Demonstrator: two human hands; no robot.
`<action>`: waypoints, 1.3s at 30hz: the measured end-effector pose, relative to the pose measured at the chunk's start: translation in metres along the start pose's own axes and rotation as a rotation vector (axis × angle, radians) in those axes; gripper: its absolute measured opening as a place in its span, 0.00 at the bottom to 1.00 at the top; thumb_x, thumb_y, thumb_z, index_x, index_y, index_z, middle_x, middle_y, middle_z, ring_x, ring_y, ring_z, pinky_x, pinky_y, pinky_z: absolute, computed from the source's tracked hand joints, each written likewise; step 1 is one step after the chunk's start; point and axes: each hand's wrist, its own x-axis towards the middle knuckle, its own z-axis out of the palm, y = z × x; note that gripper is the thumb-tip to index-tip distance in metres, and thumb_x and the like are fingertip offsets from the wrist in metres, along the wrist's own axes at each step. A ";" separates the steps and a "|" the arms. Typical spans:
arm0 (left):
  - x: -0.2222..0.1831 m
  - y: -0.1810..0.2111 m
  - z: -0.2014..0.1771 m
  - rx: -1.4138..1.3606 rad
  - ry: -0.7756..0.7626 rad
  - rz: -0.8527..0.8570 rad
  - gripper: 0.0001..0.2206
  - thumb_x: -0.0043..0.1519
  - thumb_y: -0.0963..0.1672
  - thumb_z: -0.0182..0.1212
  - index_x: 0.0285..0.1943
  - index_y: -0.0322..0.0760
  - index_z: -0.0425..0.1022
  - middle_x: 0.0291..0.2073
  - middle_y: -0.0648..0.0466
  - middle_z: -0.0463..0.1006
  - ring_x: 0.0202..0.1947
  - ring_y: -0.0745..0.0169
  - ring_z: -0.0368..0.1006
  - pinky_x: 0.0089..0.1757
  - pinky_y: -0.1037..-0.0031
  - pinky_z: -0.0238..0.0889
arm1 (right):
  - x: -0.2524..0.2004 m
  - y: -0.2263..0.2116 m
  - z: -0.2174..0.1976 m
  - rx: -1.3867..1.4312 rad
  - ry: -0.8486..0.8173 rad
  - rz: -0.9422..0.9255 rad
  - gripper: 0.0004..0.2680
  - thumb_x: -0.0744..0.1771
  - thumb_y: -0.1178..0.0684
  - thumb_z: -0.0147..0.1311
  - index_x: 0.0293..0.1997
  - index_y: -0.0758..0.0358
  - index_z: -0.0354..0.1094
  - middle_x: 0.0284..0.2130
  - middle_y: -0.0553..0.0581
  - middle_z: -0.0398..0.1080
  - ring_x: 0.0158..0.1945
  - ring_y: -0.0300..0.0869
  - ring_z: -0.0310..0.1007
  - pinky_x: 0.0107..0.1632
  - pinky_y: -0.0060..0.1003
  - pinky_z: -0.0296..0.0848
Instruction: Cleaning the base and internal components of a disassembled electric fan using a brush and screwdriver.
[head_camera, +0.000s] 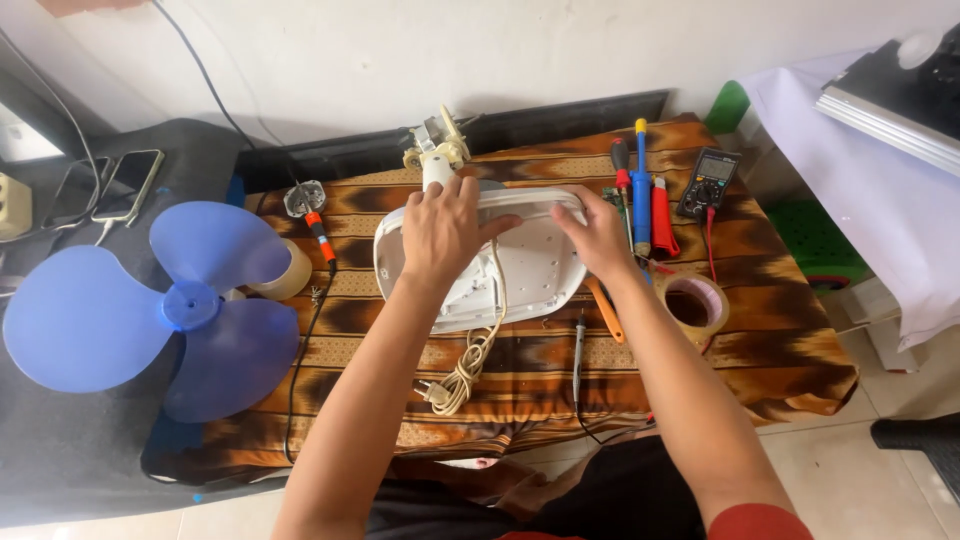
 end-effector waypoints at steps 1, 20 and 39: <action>0.001 0.000 -0.001 -0.035 0.004 0.002 0.30 0.54 0.67 0.59 0.35 0.41 0.71 0.28 0.55 0.74 0.33 0.52 0.78 0.38 0.62 0.68 | 0.001 0.016 0.006 -0.090 0.092 -0.022 0.15 0.68 0.36 0.61 0.52 0.54 0.75 0.41 0.56 0.77 0.52 0.48 0.76 0.55 0.45 0.72; -0.015 -0.007 0.018 -0.083 0.153 -0.053 0.29 0.51 0.66 0.63 0.37 0.45 0.72 0.29 0.58 0.74 0.32 0.54 0.76 0.41 0.63 0.66 | -0.120 0.035 -0.010 -1.154 -0.375 0.299 0.11 0.70 0.56 0.46 0.55 0.69 0.67 0.41 0.70 0.74 0.21 0.48 0.76 0.22 0.40 0.73; 0.004 0.006 0.007 -0.096 -0.187 -0.170 0.30 0.53 0.66 0.60 0.39 0.41 0.78 0.33 0.51 0.79 0.34 0.48 0.79 0.37 0.60 0.65 | -0.123 -0.030 0.034 -0.360 0.398 -0.419 0.11 0.65 0.59 0.63 0.51 0.64 0.75 0.37 0.57 0.76 0.38 0.49 0.75 0.41 0.40 0.76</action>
